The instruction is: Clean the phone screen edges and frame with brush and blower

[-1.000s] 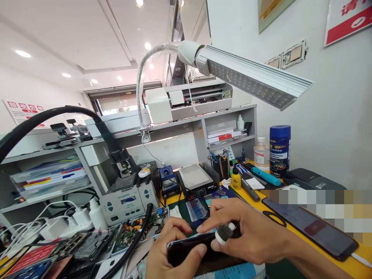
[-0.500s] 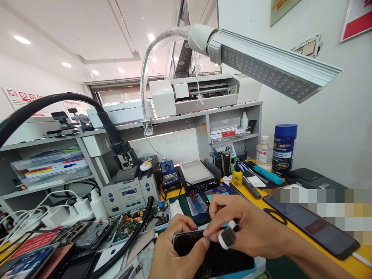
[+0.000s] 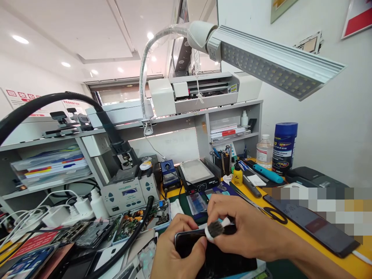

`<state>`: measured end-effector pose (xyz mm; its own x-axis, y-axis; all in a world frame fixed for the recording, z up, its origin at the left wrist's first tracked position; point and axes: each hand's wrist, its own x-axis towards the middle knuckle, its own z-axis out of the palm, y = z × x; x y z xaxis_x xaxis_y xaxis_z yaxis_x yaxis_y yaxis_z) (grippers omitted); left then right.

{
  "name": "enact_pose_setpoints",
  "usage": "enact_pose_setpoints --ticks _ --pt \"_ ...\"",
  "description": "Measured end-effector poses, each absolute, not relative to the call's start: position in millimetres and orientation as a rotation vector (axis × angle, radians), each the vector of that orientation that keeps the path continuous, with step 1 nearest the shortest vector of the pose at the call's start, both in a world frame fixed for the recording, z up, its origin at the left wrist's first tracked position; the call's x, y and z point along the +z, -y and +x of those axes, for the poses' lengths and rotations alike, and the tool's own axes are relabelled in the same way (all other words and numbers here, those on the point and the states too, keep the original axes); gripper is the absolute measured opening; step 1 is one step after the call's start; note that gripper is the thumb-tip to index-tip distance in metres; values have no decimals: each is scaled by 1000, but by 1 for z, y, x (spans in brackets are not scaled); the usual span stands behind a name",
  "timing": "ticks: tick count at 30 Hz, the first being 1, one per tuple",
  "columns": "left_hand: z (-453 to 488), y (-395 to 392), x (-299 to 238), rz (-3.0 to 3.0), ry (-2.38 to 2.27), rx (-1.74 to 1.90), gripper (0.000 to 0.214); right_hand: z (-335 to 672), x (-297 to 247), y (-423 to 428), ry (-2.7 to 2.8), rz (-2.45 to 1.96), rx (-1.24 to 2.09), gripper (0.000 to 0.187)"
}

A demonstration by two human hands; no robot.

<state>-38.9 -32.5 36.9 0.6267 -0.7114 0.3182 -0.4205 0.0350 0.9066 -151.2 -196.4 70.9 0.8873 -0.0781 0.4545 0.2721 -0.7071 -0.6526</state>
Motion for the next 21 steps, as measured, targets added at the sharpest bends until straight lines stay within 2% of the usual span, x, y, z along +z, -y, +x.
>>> enact_pose_setpoints --ticks 11,16,21 --pt "-30 32 26 1606 995 -310 32 -152 74 201 17 -2307 -462 13" --pt "-32 31 32 1618 959 -337 31 -153 76 212 -79 -2229 -298 25" --pt "-34 30 35 1599 911 -354 40 -155 79 222 -84 -2227 -220 34"
